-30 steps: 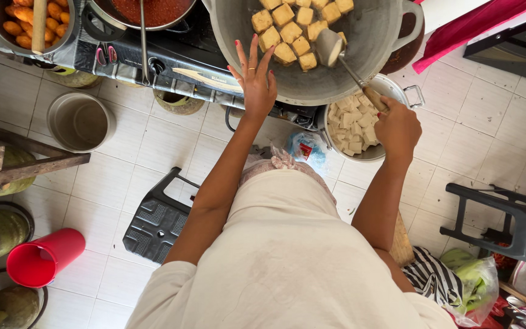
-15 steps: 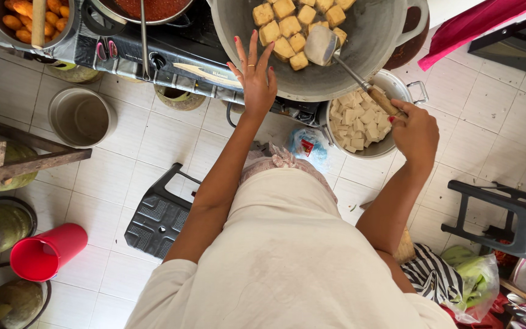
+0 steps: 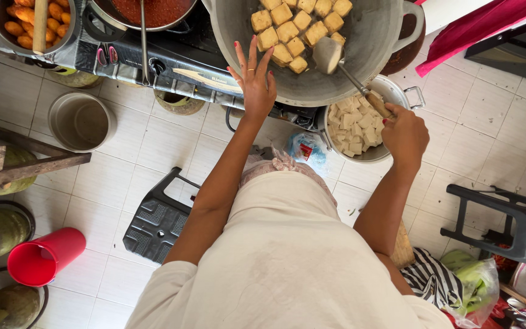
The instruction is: The person stirs and flips cubed tofu in a large wok using a slotted spoon. The tofu is fried in oil, and the person occasionally uses a second spoon to assist in turning the pieces. The clip ends with the person scooping the fried tofu out of the wok.
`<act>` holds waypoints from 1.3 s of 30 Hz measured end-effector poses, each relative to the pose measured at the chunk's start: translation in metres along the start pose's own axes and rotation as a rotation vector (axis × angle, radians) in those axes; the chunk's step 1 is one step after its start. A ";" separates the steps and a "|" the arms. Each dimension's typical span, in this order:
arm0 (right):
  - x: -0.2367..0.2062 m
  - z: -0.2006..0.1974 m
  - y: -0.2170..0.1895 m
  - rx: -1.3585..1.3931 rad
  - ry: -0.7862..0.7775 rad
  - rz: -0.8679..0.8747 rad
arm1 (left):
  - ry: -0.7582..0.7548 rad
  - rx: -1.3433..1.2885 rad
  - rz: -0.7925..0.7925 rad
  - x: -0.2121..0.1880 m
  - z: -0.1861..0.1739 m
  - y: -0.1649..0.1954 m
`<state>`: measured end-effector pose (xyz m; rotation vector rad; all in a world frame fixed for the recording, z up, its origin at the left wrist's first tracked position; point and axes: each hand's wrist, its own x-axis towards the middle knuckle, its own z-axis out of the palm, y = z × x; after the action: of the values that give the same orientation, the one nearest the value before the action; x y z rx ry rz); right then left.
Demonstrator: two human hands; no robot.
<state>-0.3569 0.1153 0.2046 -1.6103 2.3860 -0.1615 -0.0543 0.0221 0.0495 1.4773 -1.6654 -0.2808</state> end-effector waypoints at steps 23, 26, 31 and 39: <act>-0.031 -0.039 -0.011 0.095 -0.059 -0.101 | 0.022 0.000 0.008 -0.004 -0.008 0.002; -0.029 -0.037 -0.016 0.099 -0.032 -0.127 | 0.025 -0.007 0.009 -0.004 -0.004 0.003; -0.026 -0.034 -0.020 0.118 -0.023 -0.145 | 0.037 -0.022 0.017 -0.004 0.000 0.003; -0.027 -0.027 -0.039 0.128 -0.052 -0.199 | 0.055 -0.028 0.020 -0.004 0.000 0.004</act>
<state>-0.3201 0.1240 0.2437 -1.7659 2.1281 -0.3004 -0.0573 0.0266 0.0502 1.4346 -1.6247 -0.2499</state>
